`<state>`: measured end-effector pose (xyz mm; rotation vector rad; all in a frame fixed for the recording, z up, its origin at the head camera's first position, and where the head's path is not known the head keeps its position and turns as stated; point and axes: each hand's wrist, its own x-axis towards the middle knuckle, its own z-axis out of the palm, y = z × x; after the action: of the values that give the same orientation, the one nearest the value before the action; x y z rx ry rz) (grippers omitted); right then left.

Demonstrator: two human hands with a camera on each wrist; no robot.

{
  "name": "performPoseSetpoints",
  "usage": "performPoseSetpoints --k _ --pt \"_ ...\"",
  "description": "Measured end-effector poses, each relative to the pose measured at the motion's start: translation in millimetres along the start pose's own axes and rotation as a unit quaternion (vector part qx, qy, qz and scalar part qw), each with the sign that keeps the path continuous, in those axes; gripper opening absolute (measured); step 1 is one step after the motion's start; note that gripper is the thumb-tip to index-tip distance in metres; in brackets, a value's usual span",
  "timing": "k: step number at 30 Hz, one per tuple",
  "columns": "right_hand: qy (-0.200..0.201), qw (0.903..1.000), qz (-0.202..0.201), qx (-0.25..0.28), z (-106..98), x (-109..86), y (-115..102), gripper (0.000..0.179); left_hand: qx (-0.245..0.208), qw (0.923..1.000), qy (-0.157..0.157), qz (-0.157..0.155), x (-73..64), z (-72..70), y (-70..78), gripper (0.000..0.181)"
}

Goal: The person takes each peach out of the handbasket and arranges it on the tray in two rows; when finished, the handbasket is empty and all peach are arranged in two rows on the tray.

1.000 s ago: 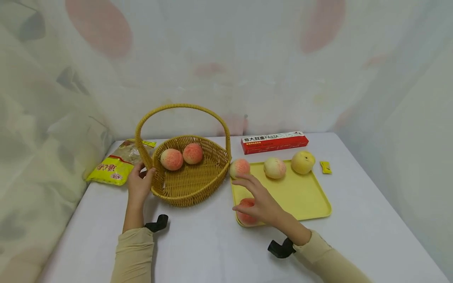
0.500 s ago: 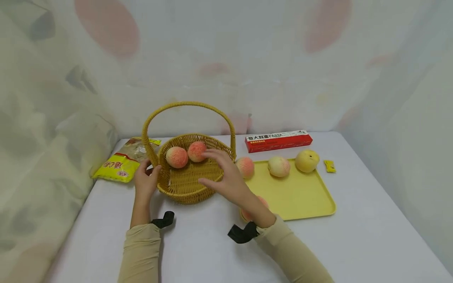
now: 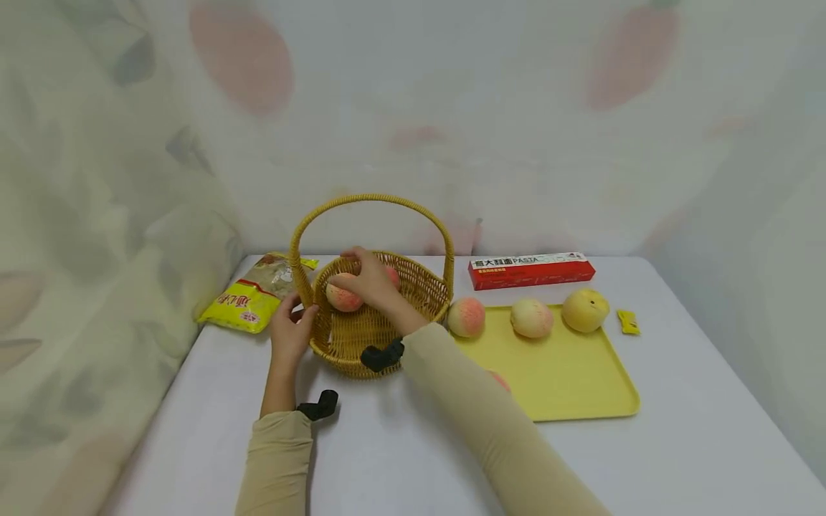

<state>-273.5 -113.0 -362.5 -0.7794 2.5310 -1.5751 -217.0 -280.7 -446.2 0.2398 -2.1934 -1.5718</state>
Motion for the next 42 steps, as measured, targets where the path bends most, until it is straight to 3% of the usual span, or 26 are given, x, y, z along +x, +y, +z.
performPoseSetpoints --k 4,8,12,18,21,26,28,35,42 --pt "-0.041 0.9975 0.040 -0.041 4 19.8 10 0.056 0.002 1.0000 -0.004 0.000 2.0 2.4 1.1 0.036" --pt "-0.086 0.9881 0.063 -0.111 11 29.7 18 0.059 -0.008 0.9998 -0.011 -0.016 -1.2 1.8 7.3 0.037" --pt "-0.117 0.9744 0.059 -0.182 21 37.7 21 0.057 -0.015 0.9996 -0.011 -0.022 -7.6 -1.0 24.8 0.037" --pt "-0.126 0.9586 0.050 -0.251 28 45.6 22 0.058 -0.007 0.9999 -0.008 -0.010 -14.3 -1.0 44.5 0.036" --pt "-0.137 0.9562 0.051 -0.254 29 48.0 23 0.061 -0.005 1.0000 -0.006 -0.003 -13.8 -2.0 45.2 0.035" --pt "-0.153 0.9514 0.047 -0.264 33 47.1 28 0.065 -0.003 1.0000 -0.002 0.002 -5.4 0.3 15.6 0.037" --pt "-0.147 0.9535 0.040 -0.260 32 44.4 29 0.065 -0.003 1.0000 -0.001 -0.002 -2.9 2.7 4.2 0.037" --pt "-0.125 0.9625 -0.011 -0.241 13 30.1 16 0.056 0.003 0.9999 -0.008 -0.008 -3.8 5.9 5.1 0.039" --pt "-0.133 0.9665 -0.067 -0.209 -21 5.3 -14 0.063 -0.001 0.9998 -0.009 -0.018 -1.1 0.8 6.0 0.041"
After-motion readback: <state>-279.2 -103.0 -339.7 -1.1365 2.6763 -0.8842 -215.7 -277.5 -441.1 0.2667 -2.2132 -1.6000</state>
